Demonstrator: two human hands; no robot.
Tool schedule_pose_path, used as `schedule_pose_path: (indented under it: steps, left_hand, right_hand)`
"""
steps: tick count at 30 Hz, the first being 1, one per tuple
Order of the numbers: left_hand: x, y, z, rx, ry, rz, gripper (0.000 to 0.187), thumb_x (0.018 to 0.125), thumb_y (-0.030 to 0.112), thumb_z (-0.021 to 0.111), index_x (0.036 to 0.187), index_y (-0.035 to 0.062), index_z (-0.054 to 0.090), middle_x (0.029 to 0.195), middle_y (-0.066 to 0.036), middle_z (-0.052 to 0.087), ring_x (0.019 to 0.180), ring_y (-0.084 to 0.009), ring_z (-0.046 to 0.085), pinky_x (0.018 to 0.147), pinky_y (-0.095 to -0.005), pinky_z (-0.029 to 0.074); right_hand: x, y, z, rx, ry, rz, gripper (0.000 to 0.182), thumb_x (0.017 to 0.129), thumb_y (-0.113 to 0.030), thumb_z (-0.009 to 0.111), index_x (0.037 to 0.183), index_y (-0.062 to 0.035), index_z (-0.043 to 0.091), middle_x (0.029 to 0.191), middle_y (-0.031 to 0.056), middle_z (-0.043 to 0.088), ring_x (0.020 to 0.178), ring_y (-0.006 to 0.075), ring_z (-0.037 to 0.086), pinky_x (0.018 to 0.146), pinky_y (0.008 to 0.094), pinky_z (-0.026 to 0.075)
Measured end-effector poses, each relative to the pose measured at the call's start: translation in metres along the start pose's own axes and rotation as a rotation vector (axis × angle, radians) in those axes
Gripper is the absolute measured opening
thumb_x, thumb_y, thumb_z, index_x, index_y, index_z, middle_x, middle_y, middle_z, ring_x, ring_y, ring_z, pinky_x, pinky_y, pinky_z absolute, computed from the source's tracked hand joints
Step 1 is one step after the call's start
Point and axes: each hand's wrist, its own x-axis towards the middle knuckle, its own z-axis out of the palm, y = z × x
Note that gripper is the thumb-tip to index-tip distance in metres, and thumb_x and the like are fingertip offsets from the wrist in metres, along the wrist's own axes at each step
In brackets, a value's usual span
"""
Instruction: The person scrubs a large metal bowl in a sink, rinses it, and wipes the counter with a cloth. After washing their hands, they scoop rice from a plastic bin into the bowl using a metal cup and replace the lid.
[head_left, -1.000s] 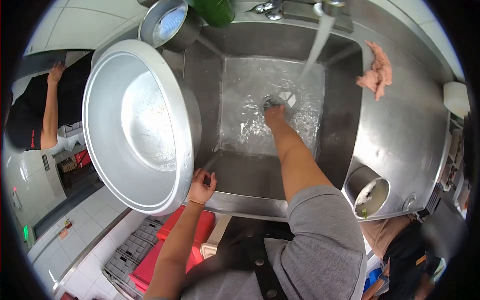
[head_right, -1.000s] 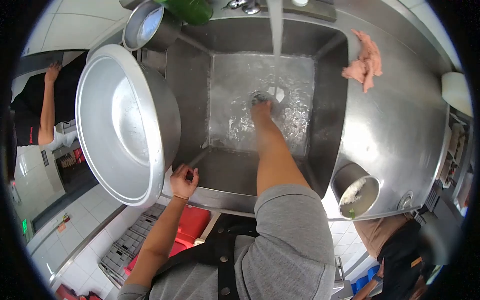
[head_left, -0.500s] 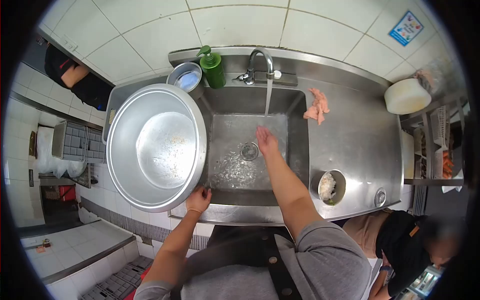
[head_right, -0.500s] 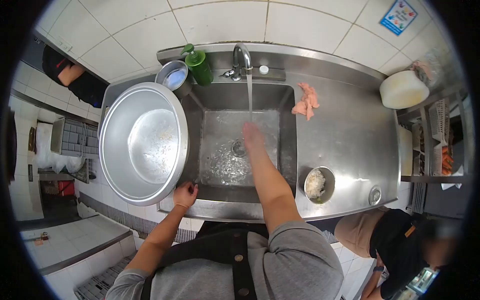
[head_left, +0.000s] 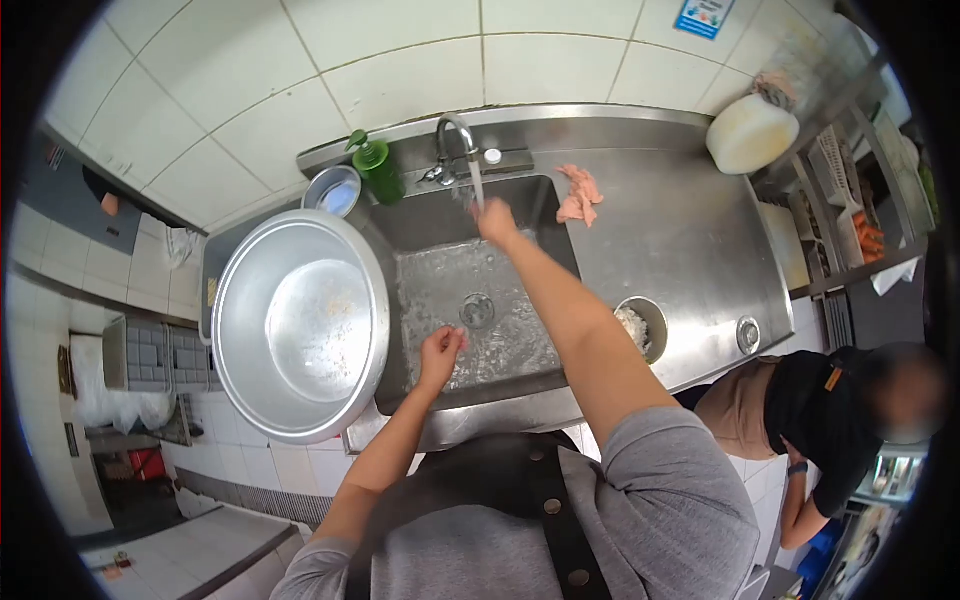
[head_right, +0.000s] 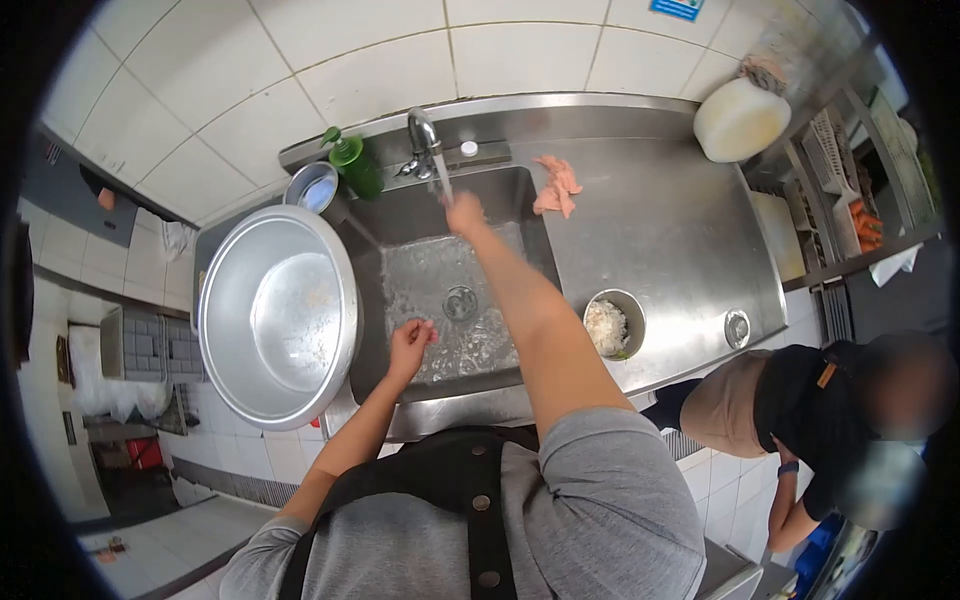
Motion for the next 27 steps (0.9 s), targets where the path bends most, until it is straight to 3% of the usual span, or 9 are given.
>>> schedule_pose_path:
  steps: [1,5,8,12,16,18,23,25,27]
  left_hand:
    - [0.008,0.011,0.012,-0.055,-0.025,0.040,0.031,0.096,0.024,0.059,0.076,-0.0005,0.061,0.069,-0.003,0.064,0.065,-0.0082,0.057,0.062,-0.0245,0.045]
    - [0.061,0.037,0.043,-0.105,0.000,0.106,0.033,0.097,0.025,0.058,0.074,0.0013,0.060,0.069,-0.001,0.062,0.065,-0.0071,0.055,0.061,-0.0236,0.044]
    - [0.119,0.064,0.065,-0.043,0.077,0.247,0.035,0.098,0.025,0.056,0.071,0.0027,0.060,0.067,0.000,0.060,0.063,-0.0059,0.051,0.056,-0.0237,0.040]
    - [0.222,0.105,0.085,-0.423,0.047,-0.084,0.035,0.098,0.033,0.053,0.081,0.0041,0.062,0.068,-0.004,0.062,0.061,-0.0134,0.058,0.059,-0.0235,0.046]
    - [0.299,0.136,0.081,-0.173,-0.203,-0.342,0.059,0.094,0.061,0.045,0.106,0.0049,0.060,0.095,-0.009,0.067,0.080,-0.0185,0.063,0.068,-0.0294,0.050]
    - [0.319,0.155,0.079,-0.140,-0.250,-0.266,0.061,0.095,0.061,0.039,0.105,0.0056,0.060,0.101,-0.012,0.065,0.091,-0.0194,0.060,0.081,-0.0355,0.049]
    - [0.338,0.160,0.086,-0.303,-0.210,-0.291,0.053,0.095,0.052,0.049,0.116,0.0043,0.058,0.111,-0.012,0.064,0.099,-0.0232,0.060,0.088,-0.0360,0.048]
    - [0.318,0.163,0.080,-0.700,-0.127,-0.556,0.039,0.096,0.038,0.055,0.115,0.0035,0.058,0.113,-0.014,0.064,0.106,-0.0243,0.061,0.080,-0.0352,0.052]
    - [0.305,0.149,0.086,-0.828,-0.056,-0.588,0.033,0.095,0.031,0.058,0.111,0.0022,0.058,0.108,-0.016,0.064,0.098,-0.0228,0.063,0.073,-0.0308,0.054]
  right_hand:
    - [-0.024,0.033,0.006,-0.050,-0.155,-0.099,0.036,0.090,-0.033,0.059,0.098,0.0007,0.069,0.094,0.0262,0.066,0.092,0.0418,0.064,0.079,0.0472,0.051]
    - [-0.150,0.124,0.027,-0.144,-0.557,0.099,0.032,0.081,-0.022,0.063,0.108,-0.0062,0.070,0.106,0.0186,0.068,0.101,0.0340,0.065,0.091,0.0392,0.049]
    - [-0.226,0.138,0.020,-0.049,-0.547,0.146,0.031,0.081,-0.020,0.064,0.108,-0.0070,0.070,0.106,0.0192,0.068,0.102,0.0350,0.064,0.093,0.0389,0.048]
    - [-0.262,0.100,-0.018,0.033,-0.609,0.093,0.031,0.079,-0.016,0.066,0.108,-0.0063,0.069,0.110,0.0194,0.066,0.107,0.0351,0.061,0.096,0.0399,0.046]
    - [-0.242,0.063,-0.064,0.054,-0.482,-0.089,0.033,0.079,-0.011,0.064,0.111,-0.0040,0.066,0.113,0.0197,0.064,0.110,0.0349,0.059,0.099,0.0411,0.045]
    - [-0.210,0.041,-0.089,0.000,-0.429,-0.172,0.035,0.080,-0.008,0.062,0.115,-0.0036,0.064,0.125,0.0196,0.058,0.119,0.0367,0.053,0.102,0.0432,0.042]
    - [-0.113,0.017,-0.131,-0.194,-0.080,-0.226,0.049,0.081,-0.006,0.061,0.129,-0.0040,0.053,0.143,0.0199,0.040,0.133,0.0394,0.036,0.106,0.0514,0.037]
    - [-0.074,0.028,-0.128,-0.328,-0.015,-0.189,0.056,0.082,-0.008,0.060,0.136,-0.0039,0.045,0.146,0.0208,0.035,0.137,0.0400,0.031,0.107,0.0544,0.034]
    - [-0.046,0.037,-0.129,-0.421,-0.032,-0.140,0.058,0.083,-0.010,0.060,0.138,-0.0036,0.043,0.148,0.0208,0.032,0.138,0.0407,0.028,0.106,0.0573,0.032]
